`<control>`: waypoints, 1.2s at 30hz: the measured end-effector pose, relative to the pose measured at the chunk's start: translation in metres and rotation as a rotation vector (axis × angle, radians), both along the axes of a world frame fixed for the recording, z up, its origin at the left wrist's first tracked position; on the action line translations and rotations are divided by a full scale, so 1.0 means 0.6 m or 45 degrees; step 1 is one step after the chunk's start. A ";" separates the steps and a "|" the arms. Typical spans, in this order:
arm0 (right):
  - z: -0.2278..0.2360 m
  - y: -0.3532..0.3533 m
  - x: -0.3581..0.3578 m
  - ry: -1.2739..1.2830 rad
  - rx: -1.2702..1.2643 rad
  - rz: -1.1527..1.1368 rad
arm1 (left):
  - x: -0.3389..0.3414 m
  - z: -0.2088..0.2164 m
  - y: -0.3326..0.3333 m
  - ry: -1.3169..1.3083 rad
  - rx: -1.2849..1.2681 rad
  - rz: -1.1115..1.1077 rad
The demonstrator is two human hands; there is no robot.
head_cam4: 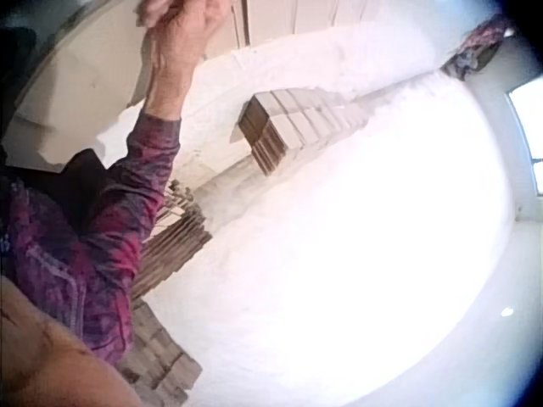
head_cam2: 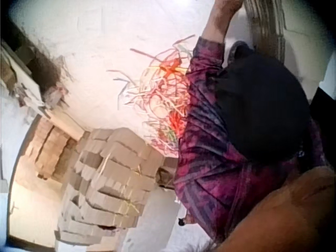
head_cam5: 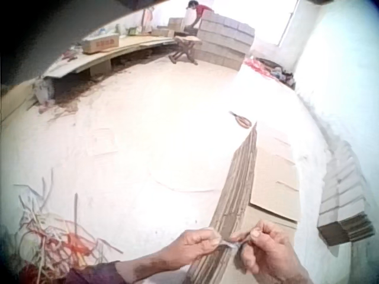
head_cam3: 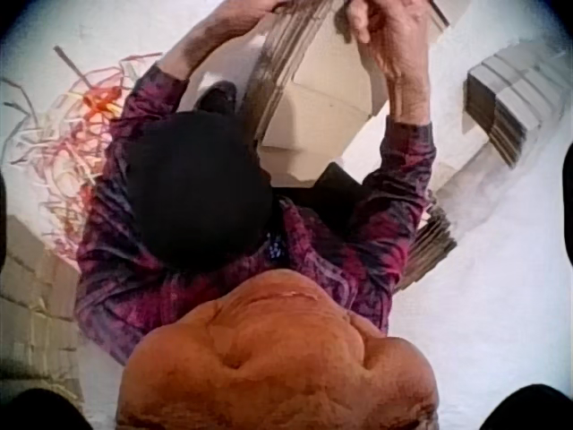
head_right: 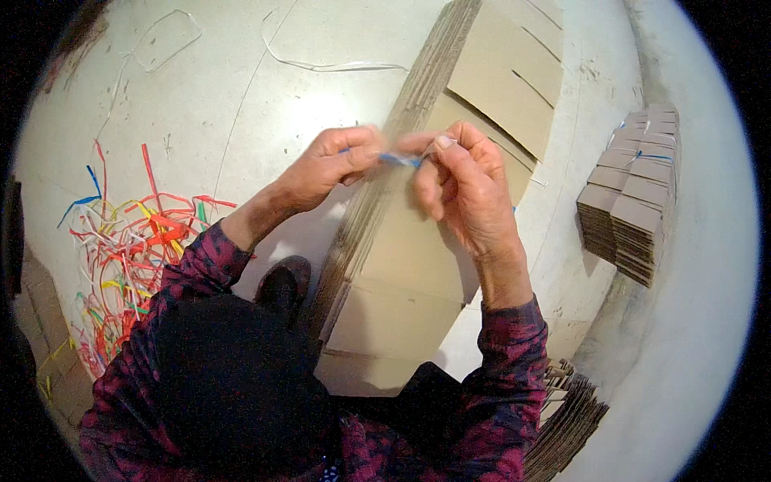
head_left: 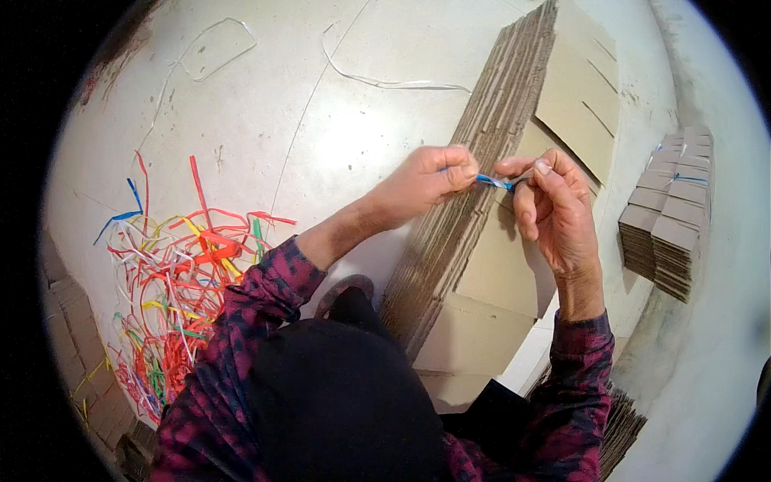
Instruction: The person gathers flat cardboard pieces from the floor, aligns them into a neat stack, and secures the bundle with a plastic tie. The person also briefly handles a black cable and a broom before returning to the cardboard.
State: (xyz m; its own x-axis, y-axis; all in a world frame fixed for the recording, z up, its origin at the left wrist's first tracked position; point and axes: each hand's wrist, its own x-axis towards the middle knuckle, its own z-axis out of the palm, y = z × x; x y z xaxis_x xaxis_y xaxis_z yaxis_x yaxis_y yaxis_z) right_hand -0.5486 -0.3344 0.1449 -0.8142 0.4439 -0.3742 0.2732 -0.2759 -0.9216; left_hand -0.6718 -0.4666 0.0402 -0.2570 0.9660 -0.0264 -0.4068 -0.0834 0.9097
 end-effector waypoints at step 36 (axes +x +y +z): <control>-0.001 0.074 -0.001 -0.374 0.307 0.643 | -0.010 -0.006 0.018 -0.661 0.004 -0.035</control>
State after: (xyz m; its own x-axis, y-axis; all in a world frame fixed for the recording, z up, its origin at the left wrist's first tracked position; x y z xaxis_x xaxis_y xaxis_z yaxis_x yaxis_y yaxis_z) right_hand -0.5490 -0.2899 0.1446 -0.8240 0.1316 -0.5512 0.5664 0.1592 -0.8086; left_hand -0.6781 -0.4556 0.0365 -0.1855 0.9725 -0.1410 -0.8064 -0.0686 0.5874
